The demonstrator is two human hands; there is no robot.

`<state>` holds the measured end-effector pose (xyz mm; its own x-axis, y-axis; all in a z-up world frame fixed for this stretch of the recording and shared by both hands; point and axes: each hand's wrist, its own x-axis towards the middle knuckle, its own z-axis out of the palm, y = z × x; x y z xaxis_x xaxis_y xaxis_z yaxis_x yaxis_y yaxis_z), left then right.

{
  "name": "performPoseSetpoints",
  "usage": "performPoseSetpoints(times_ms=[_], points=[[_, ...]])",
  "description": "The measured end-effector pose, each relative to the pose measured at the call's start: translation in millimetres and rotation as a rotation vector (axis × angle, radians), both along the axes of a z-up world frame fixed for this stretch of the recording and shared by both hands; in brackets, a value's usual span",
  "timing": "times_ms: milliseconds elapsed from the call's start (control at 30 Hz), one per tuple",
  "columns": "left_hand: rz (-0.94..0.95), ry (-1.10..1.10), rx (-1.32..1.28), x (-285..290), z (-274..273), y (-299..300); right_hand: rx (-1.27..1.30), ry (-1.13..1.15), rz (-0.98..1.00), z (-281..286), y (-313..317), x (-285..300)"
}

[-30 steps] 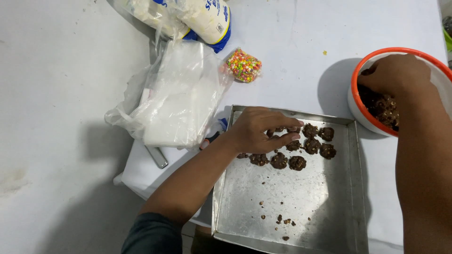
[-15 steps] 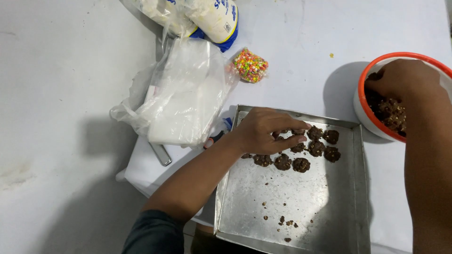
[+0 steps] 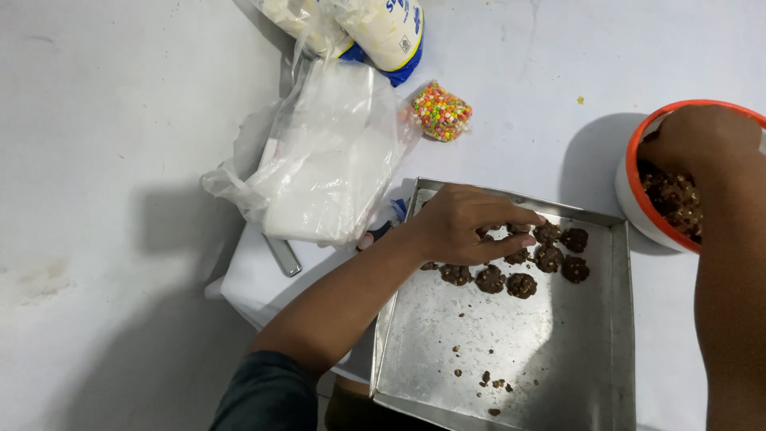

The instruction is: Forming small individual portions of a chocolate and nut mixture and placing them onto a metal baking tray.

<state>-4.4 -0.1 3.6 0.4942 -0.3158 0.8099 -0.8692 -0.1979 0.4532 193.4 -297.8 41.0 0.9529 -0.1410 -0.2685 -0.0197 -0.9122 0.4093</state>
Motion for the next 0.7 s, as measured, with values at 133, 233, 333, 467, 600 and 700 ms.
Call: performPoseSetpoints(times_ms=[133,233,333,467,600,700], points=[[0.017,0.011,-0.008,0.3,-0.3,0.2,0.063,-0.014,-0.037,4.6,1.1,-6.0],[0.0,-0.002,-0.008,-0.6,1.9,1.0,0.021,0.006,0.036,5.2,-1.9,-8.4],[0.006,-0.005,-0.015,-1.0,1.6,0.5,0.064,-0.016,0.074,12.0,-2.1,-20.0],[-0.001,-0.007,-0.017,-0.2,0.4,0.1,0.183,-0.104,0.088,9.2,-17.0,-24.7],[0.003,-0.011,-0.011,-0.9,-1.3,0.4,0.256,-0.164,0.074,-6.3,-44.7,-18.0],[0.0,-0.027,-0.003,1.7,-1.2,1.2,0.279,-0.216,0.1,-12.7,-61.4,-11.9]])
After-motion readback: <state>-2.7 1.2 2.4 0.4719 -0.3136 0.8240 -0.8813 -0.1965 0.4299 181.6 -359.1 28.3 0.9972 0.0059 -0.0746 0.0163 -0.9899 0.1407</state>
